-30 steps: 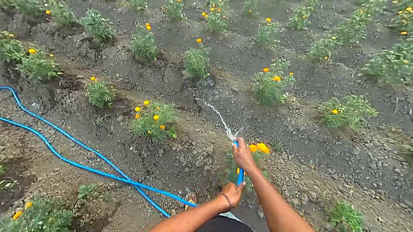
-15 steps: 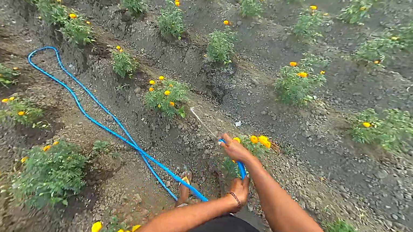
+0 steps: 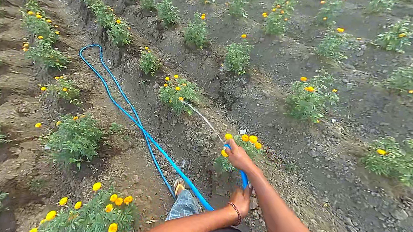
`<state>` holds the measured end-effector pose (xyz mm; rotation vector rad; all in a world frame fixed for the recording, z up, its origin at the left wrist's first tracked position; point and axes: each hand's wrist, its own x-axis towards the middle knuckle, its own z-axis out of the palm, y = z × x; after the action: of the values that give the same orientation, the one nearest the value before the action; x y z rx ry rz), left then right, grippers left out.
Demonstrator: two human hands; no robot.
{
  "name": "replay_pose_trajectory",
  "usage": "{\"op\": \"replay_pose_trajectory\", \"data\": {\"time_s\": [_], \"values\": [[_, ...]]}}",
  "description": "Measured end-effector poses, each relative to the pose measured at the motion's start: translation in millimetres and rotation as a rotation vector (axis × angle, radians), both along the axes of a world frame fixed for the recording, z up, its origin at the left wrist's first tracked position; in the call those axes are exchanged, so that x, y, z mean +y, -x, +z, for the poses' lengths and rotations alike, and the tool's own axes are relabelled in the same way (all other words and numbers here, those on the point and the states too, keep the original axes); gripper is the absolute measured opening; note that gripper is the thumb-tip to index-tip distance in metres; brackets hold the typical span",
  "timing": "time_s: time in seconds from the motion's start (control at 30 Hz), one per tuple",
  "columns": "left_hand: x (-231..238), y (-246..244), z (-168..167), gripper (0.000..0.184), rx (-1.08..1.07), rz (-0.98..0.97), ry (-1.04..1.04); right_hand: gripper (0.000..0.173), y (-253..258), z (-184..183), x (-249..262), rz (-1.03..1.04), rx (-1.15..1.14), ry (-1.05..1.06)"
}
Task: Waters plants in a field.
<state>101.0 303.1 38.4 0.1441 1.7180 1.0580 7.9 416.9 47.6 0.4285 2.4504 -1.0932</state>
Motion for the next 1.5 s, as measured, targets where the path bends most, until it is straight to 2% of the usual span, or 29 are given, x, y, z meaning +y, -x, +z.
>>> {"op": "replay_pose_trajectory", "data": {"time_s": [0.13,0.33,0.83,1.5], "values": [[16.9,-16.1,15.2,0.065,-0.112,0.009,-0.009,0.036,-18.2,4.6,18.3,0.004,-0.021,-0.023],[39.4,-23.3,46.6,0.062,-0.286,0.057,-0.061,0.035,-27.2,32.2,40.6,0.007,-0.073,-0.059],[-2.1,11.0,38.4,0.057,-0.352,0.176,-0.039,0.036,8.4,23.9,-3.7,0.013,-0.072,-0.079],[-13.2,36.5,41.7,0.058,-0.327,0.223,-0.071,0.035,39.3,33.4,-18.9,0.012,-0.026,-0.133]]}}
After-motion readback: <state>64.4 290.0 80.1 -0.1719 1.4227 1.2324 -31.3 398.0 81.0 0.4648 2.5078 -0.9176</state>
